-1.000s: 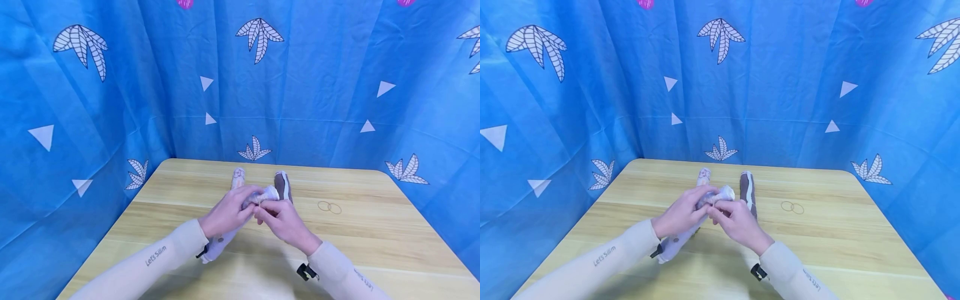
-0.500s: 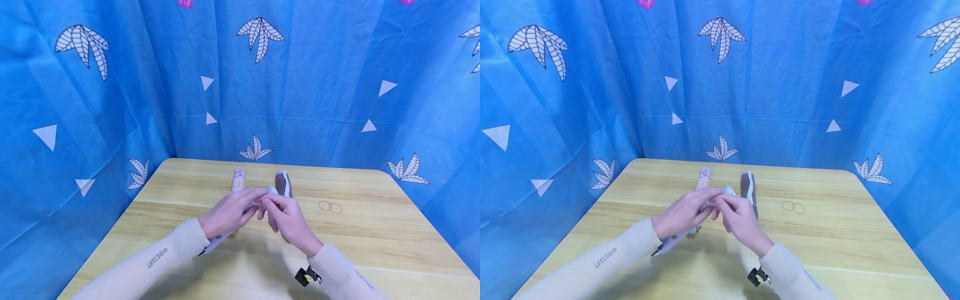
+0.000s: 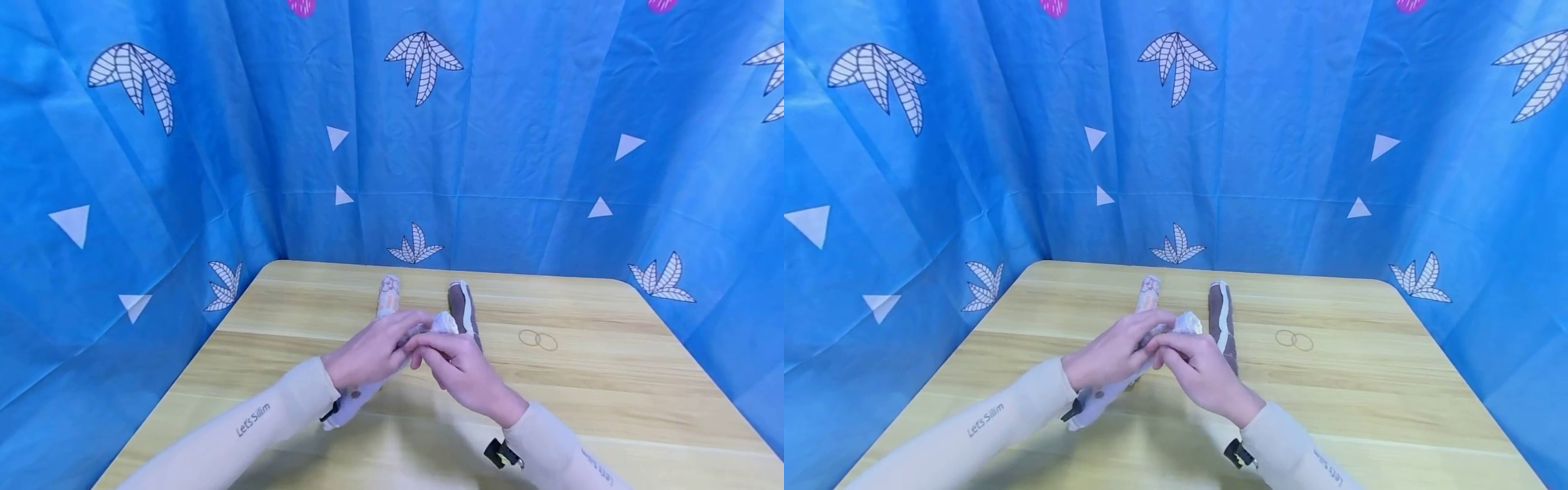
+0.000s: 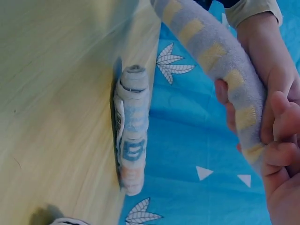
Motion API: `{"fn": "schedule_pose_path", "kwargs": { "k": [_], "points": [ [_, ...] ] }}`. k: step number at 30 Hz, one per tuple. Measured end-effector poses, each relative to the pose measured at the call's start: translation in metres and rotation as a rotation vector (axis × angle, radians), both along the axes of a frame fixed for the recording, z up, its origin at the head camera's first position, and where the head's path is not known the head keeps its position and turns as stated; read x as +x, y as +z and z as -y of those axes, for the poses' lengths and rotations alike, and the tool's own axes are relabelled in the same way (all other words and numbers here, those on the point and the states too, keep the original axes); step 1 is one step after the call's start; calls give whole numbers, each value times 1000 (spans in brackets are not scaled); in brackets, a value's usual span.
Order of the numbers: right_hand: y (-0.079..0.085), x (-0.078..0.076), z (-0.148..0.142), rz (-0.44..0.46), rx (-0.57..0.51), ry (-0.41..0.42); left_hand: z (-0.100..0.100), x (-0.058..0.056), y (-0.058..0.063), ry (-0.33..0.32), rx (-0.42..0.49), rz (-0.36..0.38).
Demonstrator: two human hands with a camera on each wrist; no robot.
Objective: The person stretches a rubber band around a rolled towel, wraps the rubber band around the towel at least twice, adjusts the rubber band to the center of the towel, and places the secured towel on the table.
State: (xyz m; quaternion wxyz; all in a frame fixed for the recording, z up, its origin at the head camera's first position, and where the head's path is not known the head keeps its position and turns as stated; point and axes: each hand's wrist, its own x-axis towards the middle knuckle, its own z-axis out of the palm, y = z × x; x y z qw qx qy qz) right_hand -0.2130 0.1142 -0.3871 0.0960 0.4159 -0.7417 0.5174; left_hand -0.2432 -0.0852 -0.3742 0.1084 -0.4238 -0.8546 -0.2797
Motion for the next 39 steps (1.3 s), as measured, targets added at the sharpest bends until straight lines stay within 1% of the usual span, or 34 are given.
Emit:
{"fn": "schedule_pose_path", "kwargs": {
  "k": [2, 3, 6, 9, 12, 14, 17, 19, 21, 23, 24, 26, 28, 29, 31, 33, 35, 37, 39],
  "points": [
    [0, -1, 0, 29, -11, 0, 1, 1, 1, 42, 12, 16],
    [0, -1, -1, 56, -17, -2, 1, 1, 1, 56, 26, 12],
    [2, -5, -2, 173, -35, -17, 2, -1, 1, 87, 92, -21],
    [5, -9, -6, 365, -32, -64, 3, -2, 1, 122, 170, -38],
    [6, -17, -9, 568, 9, -107, 3, 0, 2, 156, 233, -19],
    [3, -23, -10, 674, 43, -125, 3, 1, 2, 172, 271, 2],
    [-7, -32, -8, 787, 79, -150, 2, 2, 2, 185, 335, 29],
    [-15, -38, -5, 842, 62, -197, 1, 4, 1, 181, 378, 47],
    [-22, -44, -3, 876, -5, -269, -2, 6, 0, 166, 421, 79],
    [-25, -50, -3, 890, -146, -351, -5, 8, -1, 156, 459, 117],
    [-27, -53, -2, 887, -236, -397, -6, 10, -3, 154, 476, 142],
    [-29, -58, -3, 856, -451, -470, -9, 13, -7, 157, 516, 197],
    [-29, -61, -4, 797, -667, -508, -13, 14, -12, 163, 555, 257],
    [-29, -62, -5, 758, -756, -521, -14, 14, -15, 161, 576, 294],
    [-28, -64, -6, 680, -897, -534, -18, 14, -18, 157, 617, 367],
    [-24, -65, -7, 605, -981, -547, -20, 13, -20, 155, 651, 427],
    [-21, -65, -9, 555, -1014, -563, -22, 11, -21, 164, 679, 462],
    [-17, -64, -10, 537, -1020, -558, -24, 9, -20, 179, 701, 477],
    [-15, -61, -11, 543, -1011, -518, -24, 7, -18, 188, 715, 483]
  ]
}}
